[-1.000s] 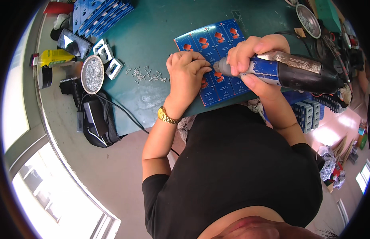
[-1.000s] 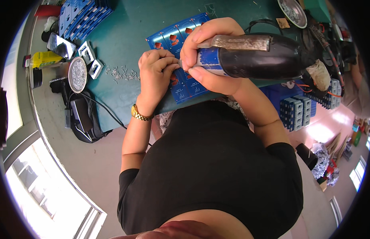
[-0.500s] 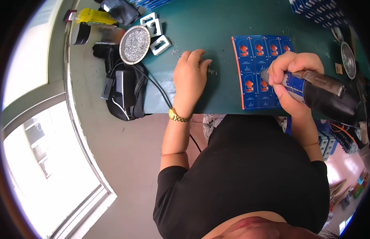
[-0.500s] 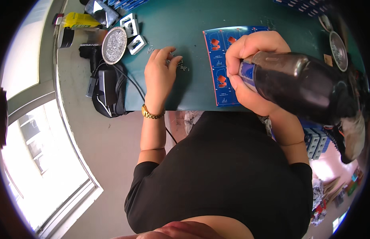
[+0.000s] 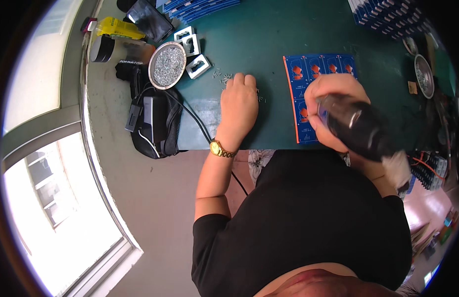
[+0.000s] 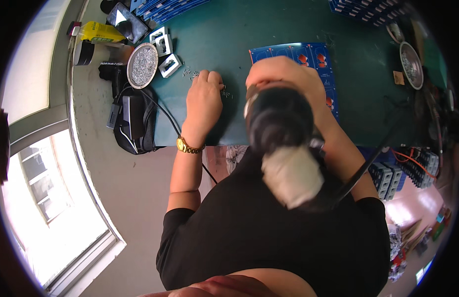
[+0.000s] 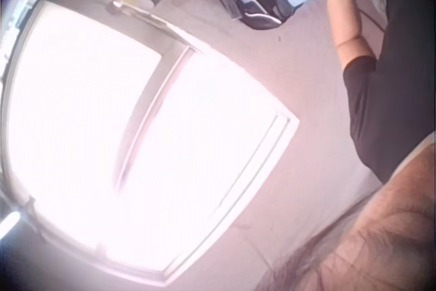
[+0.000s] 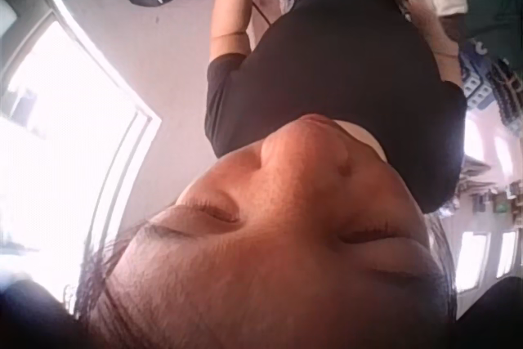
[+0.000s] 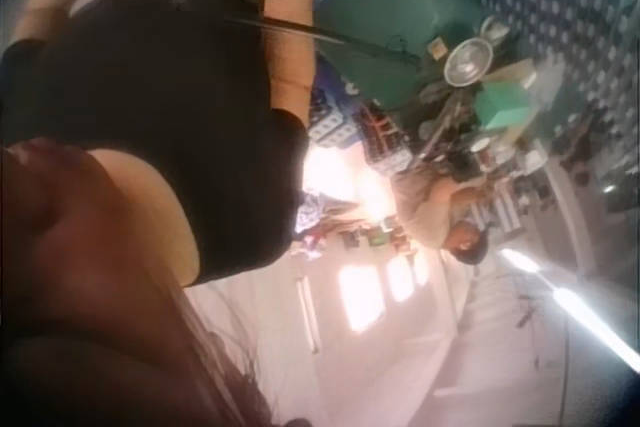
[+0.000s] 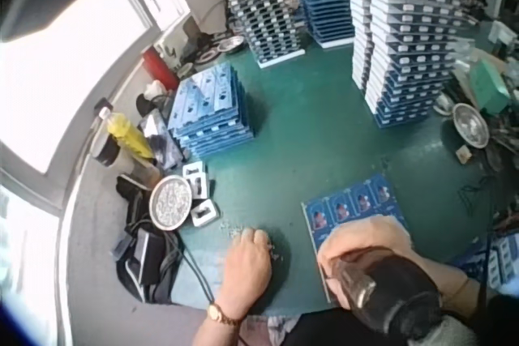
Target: The person fastens small screws onto a circuit board or fixture template using an electric screwdriver.
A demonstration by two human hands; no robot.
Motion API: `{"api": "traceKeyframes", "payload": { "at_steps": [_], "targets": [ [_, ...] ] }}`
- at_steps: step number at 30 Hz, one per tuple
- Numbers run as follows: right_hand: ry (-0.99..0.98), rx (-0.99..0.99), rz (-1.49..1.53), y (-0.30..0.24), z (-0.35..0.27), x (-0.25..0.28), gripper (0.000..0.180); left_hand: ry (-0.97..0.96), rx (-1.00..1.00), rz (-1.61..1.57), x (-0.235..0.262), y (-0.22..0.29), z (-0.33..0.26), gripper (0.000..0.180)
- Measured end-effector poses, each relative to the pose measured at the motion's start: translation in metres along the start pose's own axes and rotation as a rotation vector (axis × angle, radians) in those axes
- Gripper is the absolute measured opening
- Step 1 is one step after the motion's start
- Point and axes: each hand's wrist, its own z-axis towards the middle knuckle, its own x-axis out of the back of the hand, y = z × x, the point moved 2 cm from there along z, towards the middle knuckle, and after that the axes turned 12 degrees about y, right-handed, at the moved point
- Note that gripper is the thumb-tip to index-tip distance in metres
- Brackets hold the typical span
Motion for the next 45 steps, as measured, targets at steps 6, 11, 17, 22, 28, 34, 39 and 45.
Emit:
{"api": "traceKeyframes", "payload": {
  "at_steps": [6, 11, 17, 22, 28, 34, 39, 45],
  "targets": [
    [0.076, -0.007, 0.522, 0.025, -0.017, 0.041, 0.046, 0.027, 0.003, -0.081, 0.004, 0.001, -0.001, 0.007],
    [0.245, 0.140, 0.524, 0.000, -0.034, 0.072, 0.044, 0.095, 0.160, -0.252, 0.003, -0.013, 0.001, 0.011],
    [0.519, 0.236, 0.242, -0.030, -0.064, 0.109, 0.045, -0.051, 0.156, -0.318, 0.005, -0.003, 0.005, 0.016],
    [0.648, 0.365, 0.041, -0.045, -0.093, 0.141, 0.053, -0.108, -0.054, -0.128, 0.002, 0.012, 0.005, 0.010],
    [0.697, 0.328, 0.030, -0.054, -0.109, 0.142, 0.052, 0.018, 0.188, -0.337, -0.011, 0.040, 0.014, 0.006],
    [0.720, 0.249, 0.147, -0.044, -0.111, 0.125, 0.047, 0.051, -0.084, -0.676, -0.023, 0.128, 0.023, 0.010],
    [0.706, 0.188, 0.158, -0.040, -0.117, 0.119, 0.047, -0.078, -0.161, -0.693, -0.034, 0.150, 0.017, 0.007],
    [0.732, 0.175, 0.215, -0.035, -0.117, 0.117, 0.049, -0.015, -0.316, -0.584, -0.040, 0.165, 0.009, 0.012]
  ]
}}
